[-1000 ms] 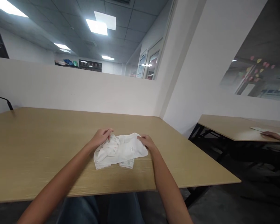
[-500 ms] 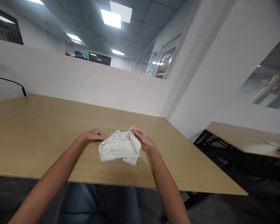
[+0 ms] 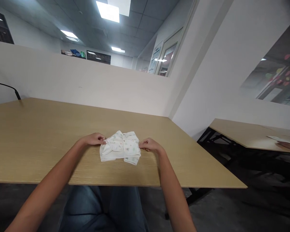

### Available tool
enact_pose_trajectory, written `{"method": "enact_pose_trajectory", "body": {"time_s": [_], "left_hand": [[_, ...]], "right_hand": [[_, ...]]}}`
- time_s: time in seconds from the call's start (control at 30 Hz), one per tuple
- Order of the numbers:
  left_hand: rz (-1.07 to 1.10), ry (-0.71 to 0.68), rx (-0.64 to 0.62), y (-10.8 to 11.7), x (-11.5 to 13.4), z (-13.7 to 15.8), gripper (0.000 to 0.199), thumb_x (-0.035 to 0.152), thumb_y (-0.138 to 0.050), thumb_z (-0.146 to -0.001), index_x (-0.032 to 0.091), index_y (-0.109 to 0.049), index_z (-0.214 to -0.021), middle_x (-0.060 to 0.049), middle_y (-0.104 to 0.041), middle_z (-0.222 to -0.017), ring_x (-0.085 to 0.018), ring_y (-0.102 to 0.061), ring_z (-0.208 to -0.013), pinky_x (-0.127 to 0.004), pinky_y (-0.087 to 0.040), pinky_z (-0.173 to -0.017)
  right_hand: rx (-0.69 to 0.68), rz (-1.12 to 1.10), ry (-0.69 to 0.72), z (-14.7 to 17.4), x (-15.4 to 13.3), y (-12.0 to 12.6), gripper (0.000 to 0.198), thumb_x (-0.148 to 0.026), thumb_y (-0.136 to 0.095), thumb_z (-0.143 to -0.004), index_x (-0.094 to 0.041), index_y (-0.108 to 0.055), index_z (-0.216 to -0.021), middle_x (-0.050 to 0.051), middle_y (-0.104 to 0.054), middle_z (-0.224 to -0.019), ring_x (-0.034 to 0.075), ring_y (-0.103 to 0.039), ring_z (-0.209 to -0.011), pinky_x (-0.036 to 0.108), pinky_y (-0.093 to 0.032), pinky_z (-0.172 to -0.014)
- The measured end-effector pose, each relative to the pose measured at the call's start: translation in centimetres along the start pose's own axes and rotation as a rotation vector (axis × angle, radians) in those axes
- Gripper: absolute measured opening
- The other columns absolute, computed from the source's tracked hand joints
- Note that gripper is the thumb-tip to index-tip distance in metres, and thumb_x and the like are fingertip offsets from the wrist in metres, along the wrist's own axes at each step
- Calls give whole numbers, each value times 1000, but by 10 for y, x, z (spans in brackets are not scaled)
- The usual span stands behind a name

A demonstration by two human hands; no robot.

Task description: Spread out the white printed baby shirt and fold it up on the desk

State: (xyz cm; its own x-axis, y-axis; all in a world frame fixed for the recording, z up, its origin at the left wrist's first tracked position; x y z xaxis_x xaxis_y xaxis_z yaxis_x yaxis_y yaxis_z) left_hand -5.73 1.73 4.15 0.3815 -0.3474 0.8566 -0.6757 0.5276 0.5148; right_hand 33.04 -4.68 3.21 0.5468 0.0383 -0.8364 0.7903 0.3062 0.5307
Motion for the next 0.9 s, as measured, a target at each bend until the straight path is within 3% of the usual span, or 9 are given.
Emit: {"method": "enact_pose_trajectory", "body": {"time_s": [0.1, 0.2, 0.33, 0.43, 0.63, 0.73, 0.83, 0.9], "left_hand": [[-20, -57, -71, -10, 7, -2, 45, 59, -73, -75, 19, -56, -66, 1, -47, -65, -14, -39, -62, -26, -27, -58], [64, -60, -32, -18, 10, -4, 45, 61, -70, -81, 19, -54, -73, 1, -47, -68, -13, -38, -61, -26, -26, -57], [256, 1, -36, -29, 8, -5, 47, 56, -78, -76, 19, -56, -95, 3, -52, -72, -12, -43, -61, -24, -28, -55], [394, 37, -40, -33, 7, -6, 57, 48, -84, -71, 20, -55, -112, 1, -59, -78, -14, -53, -66, -23, -35, -58], [627, 91, 38, -31, 6, -8, 57, 45, -86, -69, 18, -60, -112, -7, -70, -104, -20, -66, -87, -29, -50, -75], [515, 113, 135, -19, 4, -8, 56, 53, -81, -69, 17, -65, -110, -8, -73, -102, -22, -67, -84, -31, -50, -71], [240, 5, 317, 1, 1, -7, 57, 63, -70, -75, 17, -71, -108, -9, -74, -109, -26, -67, -92, -32, -51, -76], [99, -59, 368, 12, -4, -6, 59, 65, -67, -76, 16, -73, -109, -11, -74, -116, -28, -66, -103, -34, -52, -83]], "right_hand": [[77, 33, 49, -11, -5, -14, 16, -32, -72, -62, -16, -68, -65, -6, -52, -51, 9, -38, -50, 23, -25, -50], [173, 46, 97, -16, -8, -20, 14, -30, -63, -64, -18, -60, -61, -6, -51, -53, 9, -39, -52, 23, -25, -51], [298, -68, 94, -20, -3, -19, 14, -32, -56, -68, -20, -51, -65, -6, -48, -53, 10, -40, -51, 22, -27, -50], [388, -217, 79, -27, 5, -19, 14, -32, -56, -67, -19, -56, -71, -4, -54, -59, 11, -46, -54, 22, -32, -51], [416, -355, -5, -40, 24, -15, 27, -35, -58, -64, -17, -63, -83, 2, -67, -73, 17, -59, -65, 24, -42, -56], [495, -255, -13, -38, 30, -4, 31, -39, -60, -65, -17, -66, -86, 3, -68, -75, 18, -60, -67, 25, -43, -58], [679, -122, 1, -31, 31, 12, 27, -40, -62, -67, -17, -67, -82, 1, -65, -71, 16, -57, -69, 25, -41, -60], [753, -34, 3, -25, 30, 20, 28, -40, -63, -69, -16, -69, -83, 1, -65, -69, 16, -56, -68, 25, -41, -61]]}}
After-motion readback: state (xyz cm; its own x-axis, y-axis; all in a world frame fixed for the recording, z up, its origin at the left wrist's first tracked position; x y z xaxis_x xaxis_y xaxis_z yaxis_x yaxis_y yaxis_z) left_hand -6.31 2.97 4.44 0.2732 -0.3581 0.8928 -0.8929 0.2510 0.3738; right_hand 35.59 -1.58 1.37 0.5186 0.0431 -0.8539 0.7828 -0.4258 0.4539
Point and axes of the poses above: each hand's wrist, its own z-axis away from the middle knuckle, its own y-axis out of the back of the hand, x = y × z, the point moved 3 cm from there along -z, towards the middle knuckle
